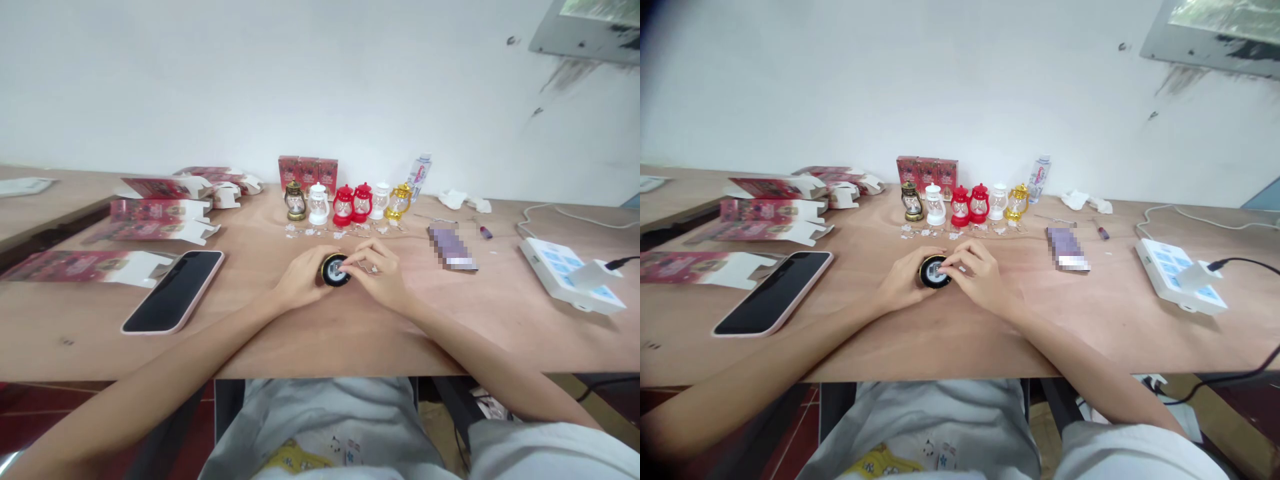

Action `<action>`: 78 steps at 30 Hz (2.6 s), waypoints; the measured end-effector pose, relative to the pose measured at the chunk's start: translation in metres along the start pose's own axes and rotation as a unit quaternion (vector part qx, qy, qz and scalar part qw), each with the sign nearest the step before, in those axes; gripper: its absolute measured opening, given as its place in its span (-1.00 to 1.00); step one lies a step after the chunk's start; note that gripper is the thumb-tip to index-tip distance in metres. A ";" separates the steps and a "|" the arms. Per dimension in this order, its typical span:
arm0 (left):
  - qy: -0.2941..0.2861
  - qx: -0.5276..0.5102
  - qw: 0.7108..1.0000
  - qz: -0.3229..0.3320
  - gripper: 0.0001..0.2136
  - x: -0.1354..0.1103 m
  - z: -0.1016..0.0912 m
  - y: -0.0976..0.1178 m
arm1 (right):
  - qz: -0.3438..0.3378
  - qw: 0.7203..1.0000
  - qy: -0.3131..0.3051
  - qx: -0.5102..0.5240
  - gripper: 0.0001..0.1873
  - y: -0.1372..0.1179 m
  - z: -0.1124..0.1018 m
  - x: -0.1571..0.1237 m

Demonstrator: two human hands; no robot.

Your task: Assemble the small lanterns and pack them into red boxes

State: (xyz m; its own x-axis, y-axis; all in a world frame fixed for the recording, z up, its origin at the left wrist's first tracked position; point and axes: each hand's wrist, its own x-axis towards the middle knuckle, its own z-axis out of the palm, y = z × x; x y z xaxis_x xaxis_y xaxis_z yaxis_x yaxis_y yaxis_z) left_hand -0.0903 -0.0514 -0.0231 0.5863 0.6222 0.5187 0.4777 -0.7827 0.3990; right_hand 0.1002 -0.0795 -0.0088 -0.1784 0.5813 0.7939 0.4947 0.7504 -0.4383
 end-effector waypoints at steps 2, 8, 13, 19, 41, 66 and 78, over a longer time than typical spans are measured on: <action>0.003 0.001 1.000 -0.003 -0.55 0.000 -0.002 0.000 | 0.012 1.000 0.014 -0.006 -0.91 0.004 -0.004 0.003; 0.042 -0.009 0.999 -0.032 -0.50 0.002 -0.007 -0.001 | 0.088 0.987 -0.112 -0.070 -0.94 0.034 -0.039 0.021; 0.046 -0.015 0.998 -0.050 -0.51 0.003 -0.008 0.000 | 0.130 0.934 -0.301 -0.145 -0.85 0.052 -0.056 0.026; 0.043 -0.017 0.998 -0.053 -0.51 0.003 -0.009 0.002 | 0.119 0.903 -0.377 -0.166 -0.81 0.057 -0.051 0.022; 0.026 0.032 0.998 0.046 -0.57 0.000 0.002 -0.002 | -0.066 0.997 -0.039 -0.002 -0.93 0.002 -0.005 0.000; 0.038 0.027 0.997 0.058 -0.55 -0.002 0.001 -0.003 | -0.221 0.961 -0.030 -0.164 -0.81 -0.003 -0.004 -0.010; 0.091 -0.022 0.995 -0.046 -0.50 0.003 -0.007 -0.001 | 0.100 0.962 -0.181 -0.181 -0.81 0.048 -0.047 0.018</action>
State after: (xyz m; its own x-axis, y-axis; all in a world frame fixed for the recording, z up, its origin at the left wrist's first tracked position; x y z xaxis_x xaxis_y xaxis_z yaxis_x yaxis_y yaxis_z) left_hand -0.0935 -0.0495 -0.0168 0.4108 0.6816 0.6056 0.4930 -0.7248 0.4813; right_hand 0.1608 -0.0479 0.0047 -0.3014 0.8226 0.4821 0.8013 0.4926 -0.3395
